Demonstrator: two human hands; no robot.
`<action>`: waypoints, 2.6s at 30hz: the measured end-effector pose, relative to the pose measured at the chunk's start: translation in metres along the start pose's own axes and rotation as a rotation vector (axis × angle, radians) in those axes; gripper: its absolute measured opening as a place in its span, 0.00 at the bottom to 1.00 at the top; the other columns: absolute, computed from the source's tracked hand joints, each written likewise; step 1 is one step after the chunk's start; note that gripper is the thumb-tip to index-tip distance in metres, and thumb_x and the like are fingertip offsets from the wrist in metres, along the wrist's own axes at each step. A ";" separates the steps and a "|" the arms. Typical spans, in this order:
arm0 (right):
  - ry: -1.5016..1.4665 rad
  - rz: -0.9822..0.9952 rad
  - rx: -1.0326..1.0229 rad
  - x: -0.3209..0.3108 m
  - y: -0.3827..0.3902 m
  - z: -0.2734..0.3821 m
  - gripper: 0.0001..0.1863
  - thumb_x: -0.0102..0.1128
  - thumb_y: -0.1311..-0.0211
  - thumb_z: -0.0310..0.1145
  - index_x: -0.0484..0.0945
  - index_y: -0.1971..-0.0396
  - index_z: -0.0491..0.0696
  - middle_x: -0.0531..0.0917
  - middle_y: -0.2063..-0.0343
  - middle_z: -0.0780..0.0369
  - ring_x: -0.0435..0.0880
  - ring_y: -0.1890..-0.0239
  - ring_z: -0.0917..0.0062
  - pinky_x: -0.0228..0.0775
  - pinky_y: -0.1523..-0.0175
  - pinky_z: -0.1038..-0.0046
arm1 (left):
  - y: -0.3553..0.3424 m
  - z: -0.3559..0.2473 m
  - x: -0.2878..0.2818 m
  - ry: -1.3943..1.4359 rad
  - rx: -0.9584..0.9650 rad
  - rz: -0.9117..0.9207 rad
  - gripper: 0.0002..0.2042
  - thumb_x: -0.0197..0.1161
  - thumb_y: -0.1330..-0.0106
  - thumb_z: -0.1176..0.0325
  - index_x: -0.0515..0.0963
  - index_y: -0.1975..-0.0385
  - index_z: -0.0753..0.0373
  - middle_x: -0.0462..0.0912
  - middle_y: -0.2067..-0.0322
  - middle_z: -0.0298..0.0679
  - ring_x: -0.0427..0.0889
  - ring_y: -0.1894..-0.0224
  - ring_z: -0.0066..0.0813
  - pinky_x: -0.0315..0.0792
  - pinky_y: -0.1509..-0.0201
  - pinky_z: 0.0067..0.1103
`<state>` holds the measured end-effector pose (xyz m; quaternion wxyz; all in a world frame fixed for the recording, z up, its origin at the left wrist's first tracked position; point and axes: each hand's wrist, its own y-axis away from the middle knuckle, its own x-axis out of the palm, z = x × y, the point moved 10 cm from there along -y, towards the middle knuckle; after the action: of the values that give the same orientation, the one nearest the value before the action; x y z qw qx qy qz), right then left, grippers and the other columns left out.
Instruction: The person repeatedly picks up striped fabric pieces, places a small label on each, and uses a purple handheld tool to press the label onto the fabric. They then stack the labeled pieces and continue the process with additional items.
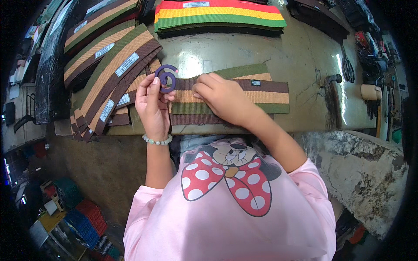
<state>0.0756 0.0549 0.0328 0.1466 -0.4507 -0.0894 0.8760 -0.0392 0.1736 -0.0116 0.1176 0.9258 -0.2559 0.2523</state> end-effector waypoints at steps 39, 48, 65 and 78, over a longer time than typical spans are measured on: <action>0.131 -0.132 0.530 -0.099 0.083 -0.067 0.29 0.68 0.45 0.38 0.73 0.43 0.45 0.72 0.43 0.54 0.68 0.39 0.58 0.58 0.35 0.57 | 0.004 -0.011 -0.007 -0.494 0.039 -0.026 0.11 0.61 0.31 0.75 0.73 0.53 0.72 0.82 0.67 0.40 0.83 0.75 0.23 0.77 0.72 0.15; -0.055 0.175 0.405 -0.083 0.044 -0.055 0.22 0.70 0.46 0.42 0.80 0.57 0.43 0.83 0.68 0.52 0.83 0.63 0.60 0.72 0.56 0.64 | 0.028 -0.053 -0.024 -0.128 0.347 -0.157 0.11 0.58 0.28 0.71 0.72 0.51 0.69 0.81 0.65 0.43 0.79 0.78 0.22 0.76 0.74 0.16; 0.280 -0.214 -0.350 -0.024 -0.069 0.050 0.23 0.61 0.37 0.38 0.75 0.42 0.53 0.77 0.47 0.55 0.77 0.46 0.62 0.66 0.39 0.61 | 0.085 -0.094 -0.095 -0.170 0.430 -0.385 0.12 0.59 0.29 0.69 0.71 0.52 0.70 0.82 0.70 0.42 0.80 0.79 0.21 0.76 0.75 0.13; 0.384 -0.248 0.283 -0.098 0.090 -0.050 0.22 0.69 0.46 0.45 0.83 0.54 0.48 0.79 0.51 0.60 0.73 0.46 0.64 0.61 0.40 0.61 | 0.031 -0.035 0.038 -0.206 0.183 0.090 0.11 0.60 0.30 0.74 0.74 0.52 0.72 0.79 0.65 0.41 0.80 0.77 0.20 0.81 0.70 0.18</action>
<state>0.1546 -0.0619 0.0525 0.3287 -0.5692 0.0089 0.7536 -0.0412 0.1438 0.0407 -0.0055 0.9412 -0.2839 0.1833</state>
